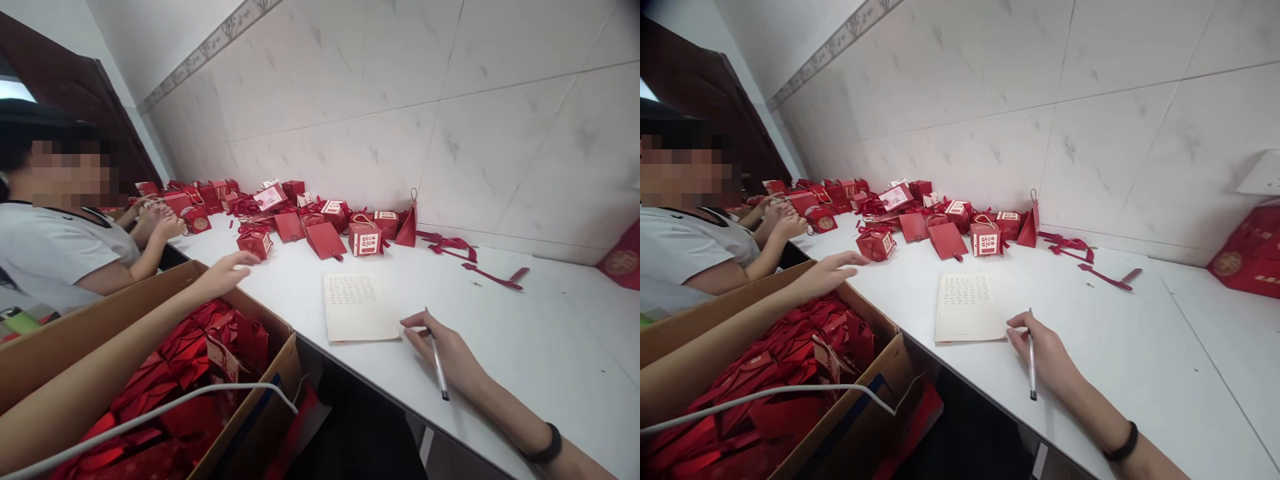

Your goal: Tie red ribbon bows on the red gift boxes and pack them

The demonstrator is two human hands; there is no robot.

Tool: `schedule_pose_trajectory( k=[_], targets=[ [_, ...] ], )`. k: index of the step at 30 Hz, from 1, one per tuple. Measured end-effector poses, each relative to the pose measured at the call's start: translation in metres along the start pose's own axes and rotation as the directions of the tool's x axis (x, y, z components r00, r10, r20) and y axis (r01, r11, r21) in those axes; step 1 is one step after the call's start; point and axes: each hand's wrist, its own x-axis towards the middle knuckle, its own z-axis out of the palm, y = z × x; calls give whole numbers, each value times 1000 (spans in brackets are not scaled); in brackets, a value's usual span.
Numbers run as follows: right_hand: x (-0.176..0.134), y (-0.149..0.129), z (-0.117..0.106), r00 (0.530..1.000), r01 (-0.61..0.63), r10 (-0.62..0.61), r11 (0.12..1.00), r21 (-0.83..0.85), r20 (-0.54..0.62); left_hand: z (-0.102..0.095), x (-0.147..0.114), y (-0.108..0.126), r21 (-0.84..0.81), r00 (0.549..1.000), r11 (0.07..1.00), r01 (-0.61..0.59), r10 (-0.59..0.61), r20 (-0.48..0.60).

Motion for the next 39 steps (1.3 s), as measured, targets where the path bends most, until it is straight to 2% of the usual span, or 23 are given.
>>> schedule_pose_trajectory(
  k=[2,4,5,7,9,12,15,17,19,21,23,25,27,31,39],
  targets=[
    [-1,-1,2,995,58,-58,998,5,85,32,22,33,33,975,981,-194,189,114],
    [-2,0,3,976,130,-127,992,-3,178,72,41,65,112,899,915,-388,349,264],
    [-3,0,4,963,164,-156,986,-15,219,93,49,78,160,878,892,-422,358,319],
    [-4,0,4,947,213,-195,976,-45,256,130,64,96,211,884,889,-406,324,337],
    [-5,-2,1,947,237,-211,968,-80,242,157,74,103,216,899,900,-378,301,317],
    [-3,-7,-5,953,269,-245,955,-125,178,180,78,100,192,909,913,-360,297,294],
    [-2,-10,-11,966,243,-222,954,-174,133,184,73,95,163,907,916,-366,312,284],
    [-2,-10,-12,987,136,-122,982,-128,108,183,69,96,107,883,907,-408,362,298],
    [-2,-10,-10,999,-4,2,999,38,51,181,66,100,15,839,890,-456,424,343],
    [0,-11,-5,992,-98,116,956,278,-47,179,65,105,-64,792,874,-481,465,395],
    [4,-13,1,973,-130,203,871,473,-108,179,65,108,-97,775,874,-476,469,424],
    [8,-15,7,957,-182,275,816,548,-92,179,67,110,-107,776,881,-461,459,432],
    [11,-16,10,942,-242,326,829,505,-84,179,68,110,-112,785,893,-436,438,438],
    [11,-18,10,919,-300,369,883,360,-139,181,70,109,-127,794,910,-396,408,450],
    [6,-21,12,922,-338,376,898,281,-90,181,69,110,-132,797,916,-379,396,456]
  ],
)
